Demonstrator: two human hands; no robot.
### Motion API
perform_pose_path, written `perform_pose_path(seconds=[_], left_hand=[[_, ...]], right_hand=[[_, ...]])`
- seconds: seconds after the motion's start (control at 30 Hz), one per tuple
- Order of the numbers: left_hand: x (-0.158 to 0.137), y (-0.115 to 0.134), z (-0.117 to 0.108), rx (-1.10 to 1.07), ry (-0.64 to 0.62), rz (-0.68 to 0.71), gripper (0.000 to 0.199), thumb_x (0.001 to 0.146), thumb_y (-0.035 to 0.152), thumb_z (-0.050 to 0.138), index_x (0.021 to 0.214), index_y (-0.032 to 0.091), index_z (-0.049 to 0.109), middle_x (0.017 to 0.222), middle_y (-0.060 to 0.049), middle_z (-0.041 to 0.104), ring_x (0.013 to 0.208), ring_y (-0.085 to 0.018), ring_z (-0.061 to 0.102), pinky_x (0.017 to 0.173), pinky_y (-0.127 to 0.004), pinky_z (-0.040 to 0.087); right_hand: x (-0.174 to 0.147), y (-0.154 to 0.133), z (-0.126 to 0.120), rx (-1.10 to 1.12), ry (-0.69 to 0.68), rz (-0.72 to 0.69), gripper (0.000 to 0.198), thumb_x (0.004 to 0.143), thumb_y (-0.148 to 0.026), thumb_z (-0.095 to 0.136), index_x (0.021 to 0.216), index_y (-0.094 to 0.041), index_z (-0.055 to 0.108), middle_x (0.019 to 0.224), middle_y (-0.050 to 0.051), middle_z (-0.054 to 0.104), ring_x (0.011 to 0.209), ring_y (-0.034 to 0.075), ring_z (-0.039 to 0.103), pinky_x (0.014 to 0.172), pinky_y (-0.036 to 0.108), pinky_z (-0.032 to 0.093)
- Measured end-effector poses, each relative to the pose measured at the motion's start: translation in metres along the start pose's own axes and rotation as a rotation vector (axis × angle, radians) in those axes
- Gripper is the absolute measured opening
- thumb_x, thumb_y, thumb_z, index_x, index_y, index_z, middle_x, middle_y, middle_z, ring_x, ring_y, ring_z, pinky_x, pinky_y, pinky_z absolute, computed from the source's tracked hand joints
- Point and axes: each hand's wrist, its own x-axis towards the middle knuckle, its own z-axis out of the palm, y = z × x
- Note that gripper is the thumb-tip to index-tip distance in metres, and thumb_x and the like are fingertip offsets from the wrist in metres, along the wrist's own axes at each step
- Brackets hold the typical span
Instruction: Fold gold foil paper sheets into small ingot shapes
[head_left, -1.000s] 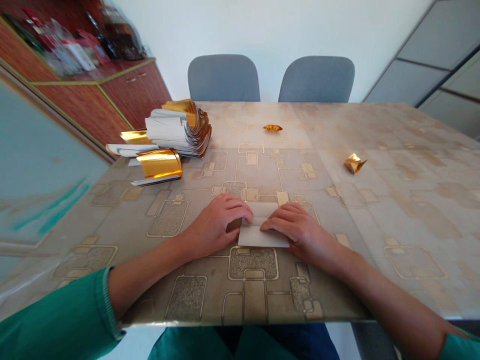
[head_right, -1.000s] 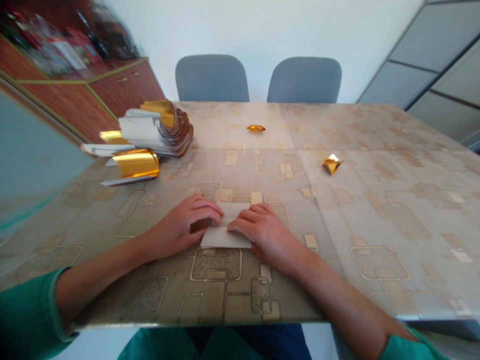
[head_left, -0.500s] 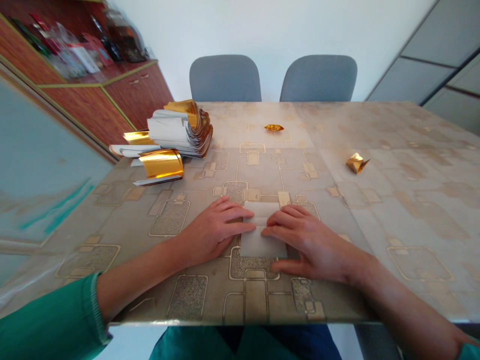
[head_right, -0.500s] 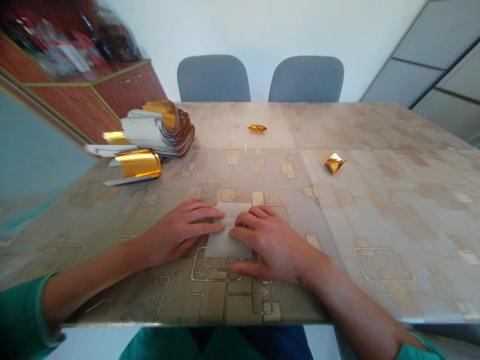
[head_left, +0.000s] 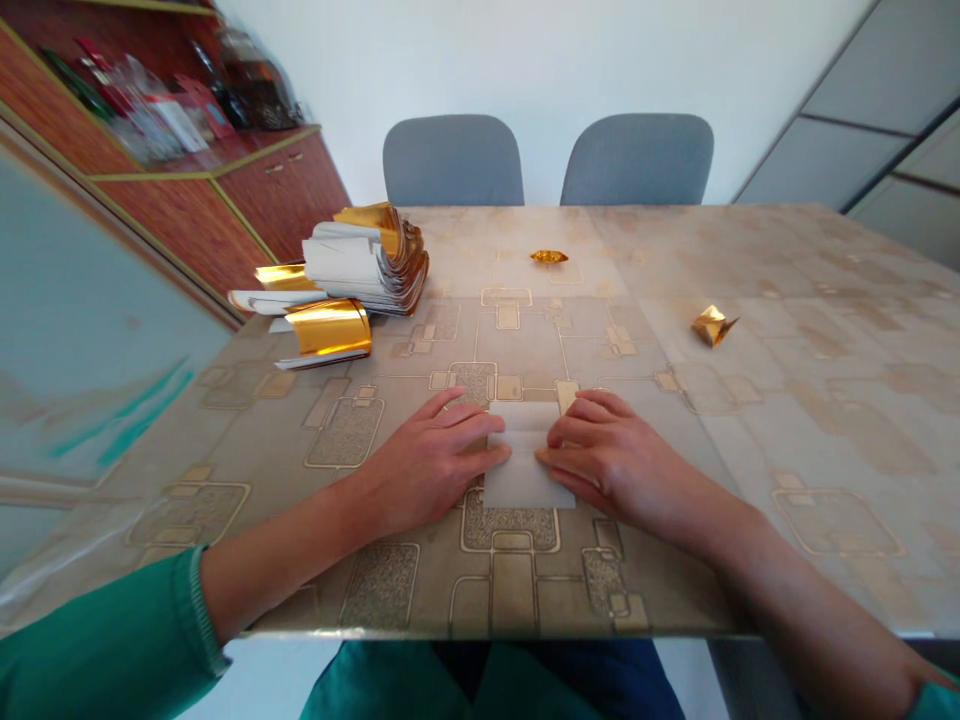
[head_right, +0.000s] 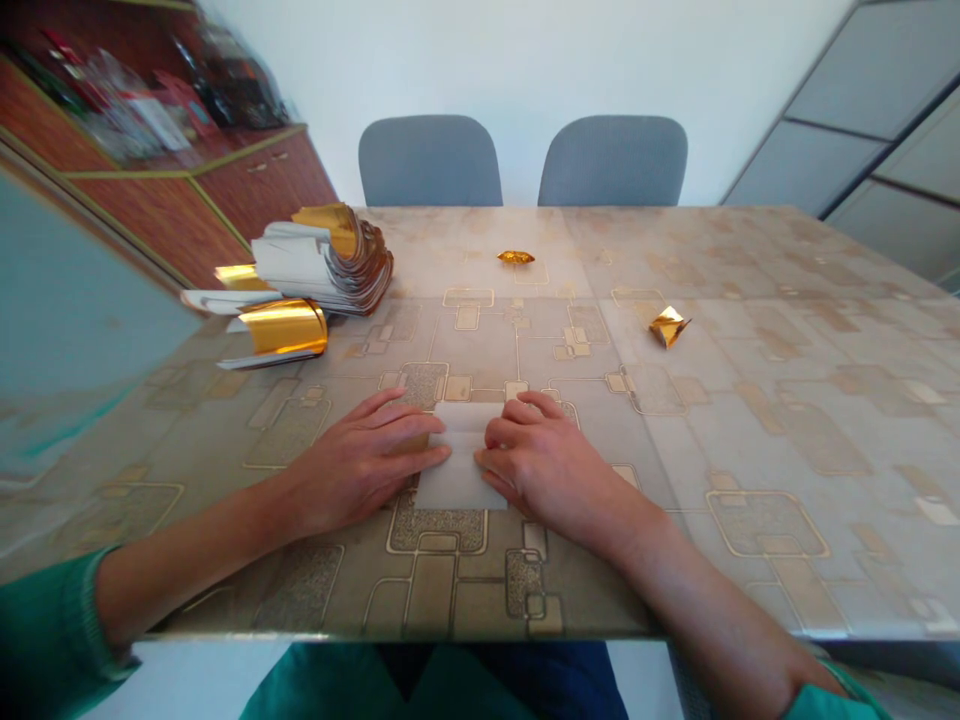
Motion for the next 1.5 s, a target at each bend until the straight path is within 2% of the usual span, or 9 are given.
perform_pose_path(seconds=[0.1, 0.27, 0.6, 0.7, 0.8, 0.97, 1.07, 1.23, 1.5], left_hand=[[0.008, 0.013, 0.0, 0.009, 0.044, 0.009, 0.024, 0.096, 0.015, 0.047, 0.111, 0.017, 0.065, 0.11, -0.007, 0.068, 0.102, -0.022, 0.06, 0.108, -0.047, 0.039], [0.013, 0.029, 0.015, 0.017, 0.084, 0.009, 0.024, 0.099, 0.025, 0.047, 0.113, 0.013, 0.062, 0.112, -0.011, 0.067, 0.096, -0.023, 0.062, 0.086, -0.038, 0.054], [0.006, 0.033, 0.027, 0.086, 0.125, 0.029, 0.028, 0.097, 0.026, 0.052, 0.117, 0.009, 0.06, 0.119, -0.012, 0.065, 0.098, -0.023, 0.06, 0.088, -0.038, 0.055], [0.011, 0.037, 0.025, 0.067, 0.104, 0.014, 0.026, 0.098, 0.027, 0.051, 0.118, 0.012, 0.06, 0.119, -0.011, 0.064, 0.099, -0.023, 0.06, 0.088, -0.039, 0.055], [0.016, 0.043, 0.025, 0.057, 0.086, 0.01, 0.025, 0.099, 0.026, 0.047, 0.117, 0.013, 0.06, 0.118, -0.011, 0.064, 0.1, -0.024, 0.06, 0.086, -0.039, 0.055], [0.018, 0.048, 0.027, 0.067, 0.103, -0.014, 0.031, 0.097, 0.031, 0.052, 0.12, 0.01, 0.059, 0.115, -0.012, 0.064, 0.1, -0.026, 0.059, 0.088, -0.041, 0.055], [0.018, 0.049, 0.028, 0.07, 0.093, -0.024, 0.033, 0.096, 0.033, 0.055, 0.12, 0.011, 0.06, 0.114, -0.011, 0.064, 0.1, -0.026, 0.058, 0.087, -0.042, 0.055], [0.018, 0.049, 0.028, 0.058, 0.104, -0.031, 0.031, 0.097, 0.032, 0.052, 0.119, 0.012, 0.06, 0.114, -0.011, 0.064, 0.101, -0.025, 0.059, 0.086, -0.041, 0.055], [0.016, 0.049, 0.028, 0.04, 0.115, -0.042, 0.03, 0.097, 0.03, 0.053, 0.121, 0.013, 0.058, 0.115, -0.011, 0.065, 0.104, -0.025, 0.059, 0.088, -0.041, 0.053]], right_hand=[[0.002, 0.001, 0.0, 0.0, -0.005, -0.004, 0.023, 0.097, -0.024, 0.054, 0.079, -0.022, 0.068, 0.083, 0.004, 0.065, 0.085, 0.019, 0.053, 0.09, 0.039, 0.038], [0.005, 0.002, -0.001, -0.01, -0.031, -0.002, 0.023, 0.097, -0.025, 0.057, 0.077, -0.021, 0.069, 0.081, 0.003, 0.065, 0.085, 0.019, 0.052, 0.087, 0.037, 0.037], [-0.006, 0.018, -0.013, 0.055, -0.014, 0.034, 0.024, 0.095, -0.029, 0.061, 0.075, -0.023, 0.071, 0.08, 0.001, 0.069, 0.081, 0.017, 0.055, 0.083, 0.035, 0.04], [-0.004, 0.027, -0.005, 0.118, 0.062, 0.093, 0.019, 0.096, -0.023, 0.057, 0.086, -0.021, 0.073, 0.092, 0.005, 0.07, 0.086, 0.019, 0.057, 0.081, 0.033, 0.045], [0.004, 0.028, 0.007, 0.114, 0.172, 0.207, 0.021, 0.093, -0.019, 0.059, 0.112, -0.017, 0.068, 0.112, 0.01, 0.067, 0.102, 0.023, 0.055, 0.09, 0.037, 0.046], [0.015, 0.018, 0.023, 0.089, 0.13, 0.311, 0.039, 0.088, -0.028, 0.066, 0.125, -0.016, 0.059, 0.115, 0.012, 0.062, 0.105, 0.027, 0.054, 0.092, 0.044, 0.045], [0.017, 0.015, 0.026, 0.113, 0.108, 0.366, 0.035, 0.086, -0.027, 0.067, 0.12, -0.019, 0.061, 0.109, 0.009, 0.063, 0.103, 0.026, 0.056, 0.089, 0.044, 0.042], [0.019, 0.016, 0.022, 0.219, 0.112, 0.367, 0.013, 0.083, -0.023, 0.07, 0.094, -0.022, 0.064, 0.099, 0.004, 0.064, 0.096, 0.022, 0.055, 0.084, 0.037, 0.037], [0.018, 0.022, 0.025, 0.224, 0.217, 0.35, 0.023, 0.078, -0.006, 0.066, 0.093, -0.021, 0.059, 0.094, 0.001, 0.067, 0.091, 0.021, 0.056, 0.083, 0.034, 0.034]])
